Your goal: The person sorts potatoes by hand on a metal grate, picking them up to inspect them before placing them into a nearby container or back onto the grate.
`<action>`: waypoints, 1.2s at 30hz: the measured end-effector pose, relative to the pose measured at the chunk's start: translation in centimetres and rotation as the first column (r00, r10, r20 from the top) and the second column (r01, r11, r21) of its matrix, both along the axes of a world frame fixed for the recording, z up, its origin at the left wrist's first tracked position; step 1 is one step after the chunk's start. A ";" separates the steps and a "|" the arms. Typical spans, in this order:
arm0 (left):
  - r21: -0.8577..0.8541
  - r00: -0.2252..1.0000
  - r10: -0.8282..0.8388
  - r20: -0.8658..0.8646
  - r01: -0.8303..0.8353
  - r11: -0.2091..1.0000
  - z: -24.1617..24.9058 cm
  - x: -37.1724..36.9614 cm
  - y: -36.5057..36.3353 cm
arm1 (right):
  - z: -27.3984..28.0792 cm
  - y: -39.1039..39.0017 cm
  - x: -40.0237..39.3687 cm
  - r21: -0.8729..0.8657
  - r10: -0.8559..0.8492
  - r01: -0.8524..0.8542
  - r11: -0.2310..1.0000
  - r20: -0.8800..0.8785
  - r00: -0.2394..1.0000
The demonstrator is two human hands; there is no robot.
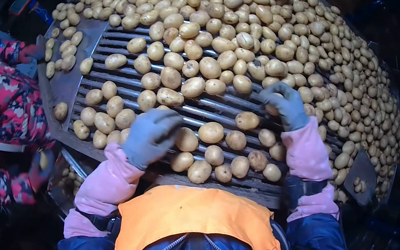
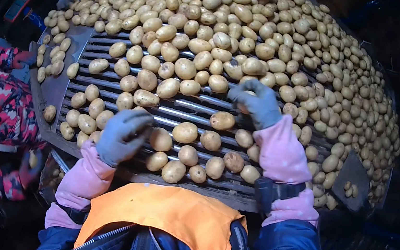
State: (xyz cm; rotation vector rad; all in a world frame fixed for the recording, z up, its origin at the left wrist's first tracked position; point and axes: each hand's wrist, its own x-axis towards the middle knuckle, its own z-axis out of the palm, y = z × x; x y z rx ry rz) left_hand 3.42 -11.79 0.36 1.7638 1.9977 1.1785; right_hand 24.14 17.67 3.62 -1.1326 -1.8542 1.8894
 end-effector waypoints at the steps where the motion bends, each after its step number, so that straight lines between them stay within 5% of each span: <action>1: -0.026 0.995 -0.087 -0.042 0.086 0.996 0.0 0.7 0.6 | 0.8 0.2 1.4 -0.040 0.009 -0.004 0.999 0.105 0.994; 5: -0.119 0.897 -0.416 -0.149 0.401 0.908 0.0 5.0 4.6 | 1.1 -1.5 3.4 0.069 0.019 -0.049 0.996 0.376 0.927; 7: -0.255 0.828 -0.504 -0.244 0.447 0.858 -0.7 6.7 5.1 | -0.4 -1.1 3.1 0.310 0.003 -0.079 0.948 0.238 0.971; 8: -0.341 0.766 -0.559 -0.317 0.457 0.821 -0.9 6.7 5.4 | -0.8 -0.9 2.8 0.427 0.012 -0.083 0.900 0.167 0.986; 12: -0.321 0.873 -0.384 -0.301 0.287 0.902 -0.3 4.4 5.3 | -0.4 -0.4 -1.4 0.814 0.106 -0.316 0.487 0.304 0.947; 16: -0.353 0.967 -0.235 -0.096 0.188 0.917 -0.5 1.6 4.4 | -1.7 -0.4 -8.1 0.757 0.162 -0.621 0.202 0.600 0.784; 19: -0.140 0.998 0.059 0.012 -0.057 0.989 0.6 0.5 3.6 | -1.2 0.9 -11.0 0.606 0.168 -0.732 0.312 0.723 0.670; 22: 0.006 0.974 0.199 -0.103 -0.200 0.980 0.9 -1.1 4.7 | -0.6 0.3 -10.8 0.565 0.120 -0.746 0.352 0.763 0.635; 26: 0.055 0.944 0.222 -0.246 -0.215 0.975 -0.6 -4.0 9.1 | -2.4 0.0 -8.7 0.508 0.183 -0.847 0.155 0.828 0.530; 27: -0.050 0.924 0.162 -0.345 -0.191 0.980 -0.8 -4.9 10.4 | -2.4 -0.2 -8.5 0.480 0.189 -0.876 0.048 0.857 0.480; 29: -0.259 0.858 0.013 -0.513 -0.170 0.951 -1.2 -6.6 12.7 | -1.8 -1.6 -9.5 0.425 0.195 -0.902 0.079 0.880 0.432; 31: -0.391 0.816 -0.058 -0.575 -0.212 0.896 -1.9 -6.7 14.4 | -3.2 -1.7 -11.1 0.383 0.181 -0.923 -0.039 0.911 0.370; 36: -0.610 0.797 -0.163 -0.582 -0.295 0.735 -0.2 -6.1 16.4 | -3.4 -2.2 -11.6 0.358 0.161 -0.934 -0.008 0.922 0.352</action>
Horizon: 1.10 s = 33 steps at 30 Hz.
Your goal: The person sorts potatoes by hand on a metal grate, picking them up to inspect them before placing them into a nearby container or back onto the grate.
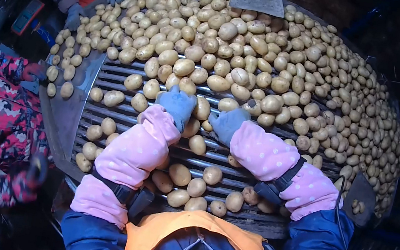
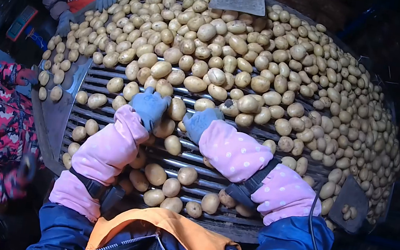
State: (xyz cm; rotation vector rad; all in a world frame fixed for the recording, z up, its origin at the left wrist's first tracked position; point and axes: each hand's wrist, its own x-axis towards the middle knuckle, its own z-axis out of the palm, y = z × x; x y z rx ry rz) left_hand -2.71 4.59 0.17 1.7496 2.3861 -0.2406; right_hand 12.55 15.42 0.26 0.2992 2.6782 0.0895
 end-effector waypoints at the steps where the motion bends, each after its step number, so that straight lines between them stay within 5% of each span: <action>1: -0.004 0.999 0.024 0.043 -0.024 1.000 0.0 -0.2 0.2 | 0.0 0.0 0.0 0.006 -0.001 0.001 1.000 -0.012 1.000; 7: 0.107 0.978 0.043 0.203 -0.065 0.992 -2.1 -2.0 0.0 | 0.2 1.2 -0.7 -0.044 0.106 -0.103 0.994 0.067 0.992; 11: 0.278 0.670 0.182 0.720 -0.519 0.808 -1.3 -2.8 -3.3 | 3.5 1.9 0.0 -0.233 -0.115 0.106 0.967 -0.021 0.993; 12: 0.430 0.544 -0.062 0.837 -0.584 0.689 -1.8 -3.1 -5.2 | 4.6 2.0 0.6 -0.291 -0.199 0.173 0.941 -0.060 0.978; 15: 0.205 0.031 -0.297 0.954 -0.792 0.576 1.2 -1.1 -10.9 | 2.5 2.1 2.0 -0.774 -0.419 0.029 0.633 -0.311 0.853; 16: 0.129 -0.084 -0.322 0.943 -0.801 0.585 2.0 -0.3 -13.2 | 5.6 0.2 1.4 -0.928 -0.511 0.227 0.294 0.048 0.858; 17: 0.144 -0.092 -0.360 0.928 -0.804 0.577 2.7 1.2 -15.6 | 5.8 -1.5 1.0 -0.971 -0.502 0.196 0.135 0.103 0.859; 18: 0.057 -0.250 -0.413 0.876 -0.796 0.603 2.2 2.4 -18.0 | 6.5 -4.1 0.8 -0.978 -0.499 0.172 -0.114 0.206 0.842; 22: -0.237 -0.604 -0.475 0.640 -0.743 0.626 1.4 6.7 -28.5 | 7.4 -11.9 -2.2 -0.905 -0.125 0.381 -0.189 0.407 0.905; 24: -0.270 -0.560 -0.512 0.651 -0.802 0.533 -0.1 8.1 -34.4 | 6.3 -16.1 -4.2 -0.917 0.052 0.398 -0.040 0.395 0.917; 27: -0.300 -0.286 -0.626 0.725 -0.950 0.087 -3.2 9.7 -41.5 | 5.8 -24.3 -7.7 -0.935 0.189 0.327 0.139 0.349 0.918; 28: -0.256 -0.153 -0.565 0.810 -0.961 -0.108 -5.2 9.9 -43.9 | 4.8 -27.0 -9.2 -0.945 0.243 0.252 0.210 0.300 0.922; 30: -0.361 -0.074 -0.631 0.772 -0.869 -0.339 -9.5 9.2 -49.7 | 3.2 -33.0 -12.4 -0.928 0.313 0.212 0.307 0.309 0.898; 31: -0.489 -0.153 -0.662 0.734 -0.795 -0.358 -8.0 7.9 -51.4 | 3.0 -36.2 -14.1 -0.907 0.287 0.264 0.328 0.362 0.887; 32: -0.412 -0.033 -0.796 0.605 -0.868 -0.277 -7.3 7.7 -53.3 | 2.7 -39.1 -15.3 -0.882 0.248 0.319 0.346 0.414 0.876; 33: -0.342 0.032 -0.737 0.676 -0.872 -0.351 -7.1 7.0 -54.1 | 2.4 -41.5 -15.8 -0.922 0.258 0.329 0.206 0.375 0.890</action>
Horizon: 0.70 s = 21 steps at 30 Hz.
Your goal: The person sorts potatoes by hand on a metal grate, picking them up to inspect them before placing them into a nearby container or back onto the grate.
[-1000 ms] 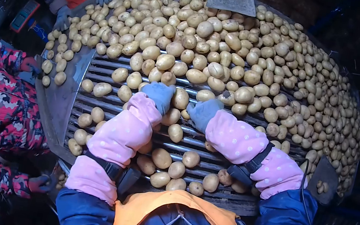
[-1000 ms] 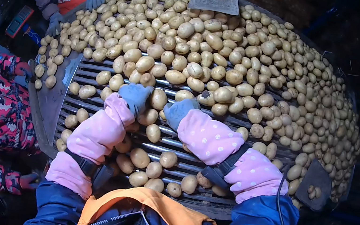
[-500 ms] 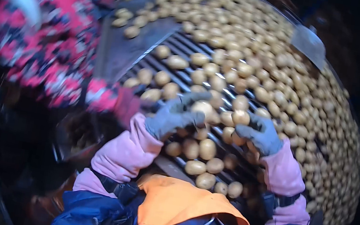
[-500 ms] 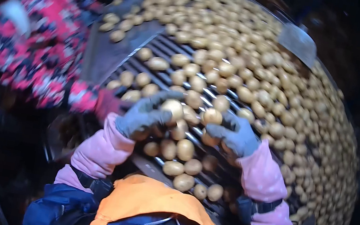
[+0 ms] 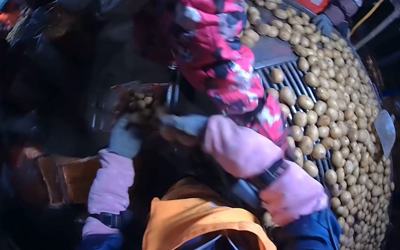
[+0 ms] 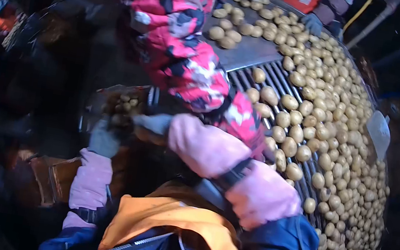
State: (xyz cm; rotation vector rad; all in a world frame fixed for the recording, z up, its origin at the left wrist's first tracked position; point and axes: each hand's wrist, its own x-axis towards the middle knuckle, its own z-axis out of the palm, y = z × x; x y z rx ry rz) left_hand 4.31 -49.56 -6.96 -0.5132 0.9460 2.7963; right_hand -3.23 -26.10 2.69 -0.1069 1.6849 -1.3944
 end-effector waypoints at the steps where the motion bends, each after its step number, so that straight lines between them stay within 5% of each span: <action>1: 0.272 0.994 -0.077 -0.078 0.095 0.958 -0.9 -0.7 -2.0 | -0.3 -2.0 -0.5 -0.131 -0.064 0.063 0.989 -0.004 0.998; 2: 0.001 0.998 0.058 -0.009 -0.058 0.998 -1.2 -0.5 -2.7 | -0.8 -3.2 -1.2 -0.257 -0.135 0.129 0.958 -0.006 0.991; 3: -0.090 0.967 0.177 0.182 -0.163 0.982 0.1 -0.3 -2.0 | -1.4 -2.6 -0.8 -0.351 -0.228 0.201 0.915 -0.036 0.973; 5: -0.262 0.948 0.289 0.135 -0.247 0.933 -10.0 1.0 -6.6 | -2.7 -1.3 1.1 -0.515 -0.414 0.301 0.803 -0.118 0.903; 6: -0.326 0.949 0.268 0.165 -0.204 0.923 -8.5 0.7 -4.5 | 0.9 1.9 2.3 -0.182 -0.257 0.208 0.961 -0.310 0.915; 7: -0.392 0.948 0.252 0.193 -0.161 0.906 -4.8 1.2 -1.1 | 2.0 4.9 3.7 -0.094 -0.126 0.107 0.990 -0.227 0.966; 8: -0.456 0.946 0.237 0.219 -0.115 0.882 -2.2 1.7 2.0 | 2.4 7.8 5.5 -0.077 -0.070 0.047 0.996 -0.346 0.936; 9: -0.517 0.977 0.115 0.179 -0.006 0.856 -1.5 1.6 4.1 | -2.8 10.2 7.9 -0.105 -0.149 0.114 0.988 -0.848 0.509; 10: -0.578 0.989 -0.016 0.147 0.098 0.810 -1.1 1.4 6.2 | 0.3 13.7 9.9 0.044 -0.072 0.153 0.987 -0.735 0.674; 11: -0.637 0.982 -0.147 0.120 0.190 0.747 -0.5 1.4 8.5 | 0.9 16.7 12.2 0.079 -0.134 0.289 0.954 -0.750 0.648; 12: -0.750 0.968 -0.251 -0.006 0.162 0.642 0.9 1.7 11.7 | 1.6 19.8 14.4 0.153 -0.042 0.426 0.892 -0.909 0.415; 13: -0.841 0.923 -0.365 -0.120 0.101 0.531 2.5 1.8 15.0 | 1.4 23.3 16.9 0.203 0.016 0.558 0.804 -0.947 0.321; 14: -0.906 0.781 -0.535 -0.321 -0.089 0.414 4.0 1.4 17.4 | 2.4 26.2 19.8 0.401 0.179 0.641 0.655 -0.906 0.385; 15: -0.890 0.559 -0.693 -0.455 -0.308 0.337 5.4 0.9 19.9 | 3.3 28.7 22.9 0.418 0.148 0.701 0.577 -0.898 0.413; 16: -0.869 0.345 -0.810 -0.473 -0.335 0.365 6.7 0.2 22.6 | 4.1 30.3 26.6 0.556 0.117 0.711 0.430 -0.815 0.567; 17: -0.844 0.111 -0.878 -0.465 -0.355 0.402 7.5 0.0 25.1 | 2.3 32.5 31.6 0.652 0.248 0.718 0.242 -0.757 0.604; 18: -0.860 -0.023 -0.916 -0.401 -0.336 0.385 7.8 1.0 27.3 | 3.1 32.8 34.8 0.743 0.142 0.646 0.175 -0.668 0.730; 19: -0.876 -0.157 -0.932 -0.327 -0.318 0.361 8.0 1.9 29.4 | 2.5 33.6 38.6 0.842 0.015 0.527 0.115 -0.532 0.846; 21: -0.870 -0.442 -0.878 -0.181 -0.345 0.353 6.5 3.8 32.9 | 1.7 32.5 40.9 0.884 -0.050 0.456 0.102 -0.453 0.890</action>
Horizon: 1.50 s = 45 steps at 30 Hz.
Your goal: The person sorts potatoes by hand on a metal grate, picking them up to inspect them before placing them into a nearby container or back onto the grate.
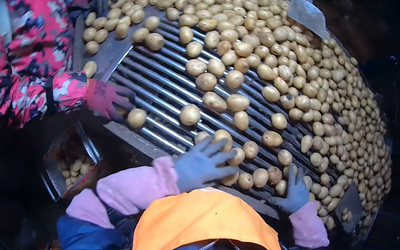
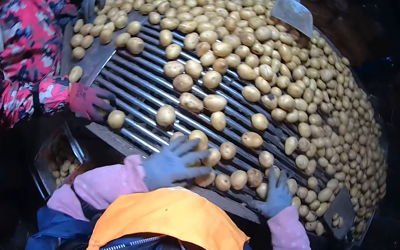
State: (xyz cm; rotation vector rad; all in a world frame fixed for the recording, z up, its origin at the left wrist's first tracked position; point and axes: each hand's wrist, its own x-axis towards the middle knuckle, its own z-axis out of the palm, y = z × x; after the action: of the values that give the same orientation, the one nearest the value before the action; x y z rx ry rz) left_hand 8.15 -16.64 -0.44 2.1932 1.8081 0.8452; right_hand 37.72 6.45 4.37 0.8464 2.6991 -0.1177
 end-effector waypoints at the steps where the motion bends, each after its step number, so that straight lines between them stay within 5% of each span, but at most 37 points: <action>1: 0.004 0.996 -0.074 -0.053 0.074 0.997 -0.7 0.8 1.4 | -0.4 -0.4 -0.5 -0.021 -0.018 0.017 1.000 -0.071 0.997; 3: -0.085 0.997 -0.057 -0.044 0.053 0.995 -0.7 0.2 2.2 | -1.5 -1.5 -4.0 -0.062 -0.052 0.039 0.997 -0.216 0.975; 5: -0.204 0.994 -0.039 -0.099 0.018 0.979 0.5 -2.1 2.2 | -1.9 -3.0 -8.5 -0.003 0.073 -0.074 0.997 -0.093 0.993; 6: -0.188 0.982 0.050 -0.181 -0.084 0.978 0.5 -3.1 1.7 | -2.6 -3.1 -10.2 -0.146 0.080 -0.133 0.980 -0.323 0.943; 7: -0.153 0.982 0.114 -0.153 -0.138 0.979 0.5 -4.1 1.1 | -3.8 -3.2 -12.3 -0.272 0.072 -0.160 0.949 -0.306 0.949; 8: -0.118 0.977 0.174 -0.122 -0.189 0.975 0.5 -5.3 0.5 | -5.6 -3.7 -14.7 -0.167 0.195 -0.246 0.955 -0.271 0.943; 9: -0.108 0.950 0.276 -0.146 -0.292 0.950 -0.1 -6.7 0.0 | -4.9 -5.4 -17.6 -0.197 0.119 -0.175 0.965 -0.266 0.957; 10: -0.097 0.911 0.378 -0.165 -0.396 0.913 -0.7 -8.2 -0.6 | -3.6 -5.9 -19.8 -0.363 0.035 -0.132 0.922 -0.264 0.964; 12: -0.064 0.734 0.627 -0.260 -0.661 0.748 -1.2 -11.6 -2.1 | -5.5 -5.1 -23.1 -0.623 -0.036 -0.335 0.707 -0.504 0.863; 14: -0.010 0.640 0.768 -0.030 -0.768 0.640 -2.4 -14.5 -4.3 | -4.8 -4.0 -25.3 -0.573 -0.022 -0.553 0.605 -0.706 0.707; 16: 0.115 0.603 0.792 0.093 -0.797 0.594 -1.1 -14.4 -4.1 | -0.5 -0.1 -26.0 -0.598 -0.084 -0.420 0.683 -0.635 0.768; 17: 0.096 0.612 0.772 0.171 -0.790 0.606 -0.5 -14.3 -3.4 | 0.9 2.5 -26.4 -0.624 -0.128 -0.299 0.722 -0.545 0.829; 18: 0.095 0.632 0.753 0.181 -0.774 0.626 0.3 -14.2 -2.1 | -1.1 6.4 -26.7 -0.496 -0.153 -0.361 0.789 -0.729 0.667; 19: 0.095 0.652 0.734 0.191 -0.757 0.647 1.2 -14.1 -0.3 | -0.3 9.8 -27.3 -0.555 -0.258 -0.242 0.796 -0.672 0.695; 20: 0.098 0.672 0.713 0.200 -0.738 0.668 2.0 -14.2 2.0 | -1.1 15.2 -27.8 -0.404 -0.158 -0.164 0.900 -0.653 0.740; 21: -0.059 0.635 0.696 0.336 -0.723 0.688 2.8 -14.6 4.6 | 1.5 17.6 -28.4 -0.405 -0.195 -0.066 0.912 -0.568 0.799; 22: 0.131 0.776 0.613 0.150 -0.630 0.766 2.8 -15.9 7.5 | -1.3 22.4 -29.2 -0.208 -0.067 -0.093 0.974 -0.652 0.755; 23: 0.079 0.797 0.588 0.135 -0.600 0.796 3.6 -16.6 10.6 | -0.1 23.9 -30.1 -0.132 -0.071 -0.012 0.991 -0.604 0.793; 26: 0.079 0.874 0.482 0.059 -0.486 0.871 3.6 -19.7 20.8 | 1.1 28.8 -33.6 -0.127 -0.123 0.077 0.989 -0.412 0.903; 28: 0.030 0.908 0.417 0.035 -0.418 0.908 2.9 -21.7 27.3 | 0.2 31.7 -35.9 -0.092 -0.030 -0.007 0.996 -0.388 0.921; 30: -0.193 0.910 0.409 0.064 -0.391 0.900 1.6 -23.1 32.7 | -0.3 33.3 -38.2 -0.182 -0.002 -0.052 0.982 -0.284 0.959; 32: -0.408 0.875 0.396 -0.280 -0.482 0.776 1.4 -23.1 36.3 | -4.2 34.7 -39.9 -0.031 0.046 -0.062 0.998 -0.372 0.927; 35: -0.507 0.889 0.400 -0.224 -0.456 0.731 2.0 -23.6 39.0 | -6.3 35.6 -41.7 0.085 0.118 -0.096 0.992 -0.312 0.943; 39: -0.495 0.922 0.338 -0.189 -0.387 0.778 0.3 -24.8 38.6 | -1.1 32.5 -42.1 -0.180 -0.006 -0.013 0.984 -0.102 0.995; 42: -0.500 0.882 0.416 -0.220 -0.468 0.729 2.4 -22.0 34.5 | -3.3 29.4 -39.7 -0.705 -0.057 -0.189 0.684 -0.310 0.949; 43: -0.402 0.875 0.393 -0.283 -0.480 0.780 0.6 -20.9 32.6 | -6.7 29.3 -38.9 -0.539 0.099 -0.374 0.755 -0.469 0.878; 45: -0.292 0.865 0.358 -0.351 -0.464 0.836 -0.3 -18.5 28.3 | -5.7 25.3 -36.1 -0.260 0.306 -0.462 0.848 -0.473 0.826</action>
State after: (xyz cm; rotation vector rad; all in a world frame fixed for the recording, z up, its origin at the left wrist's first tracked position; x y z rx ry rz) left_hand -10.34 11.71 -0.78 1.7726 2.4056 0.2092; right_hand 1.59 31.70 -1.32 0.1459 3.0274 -0.7612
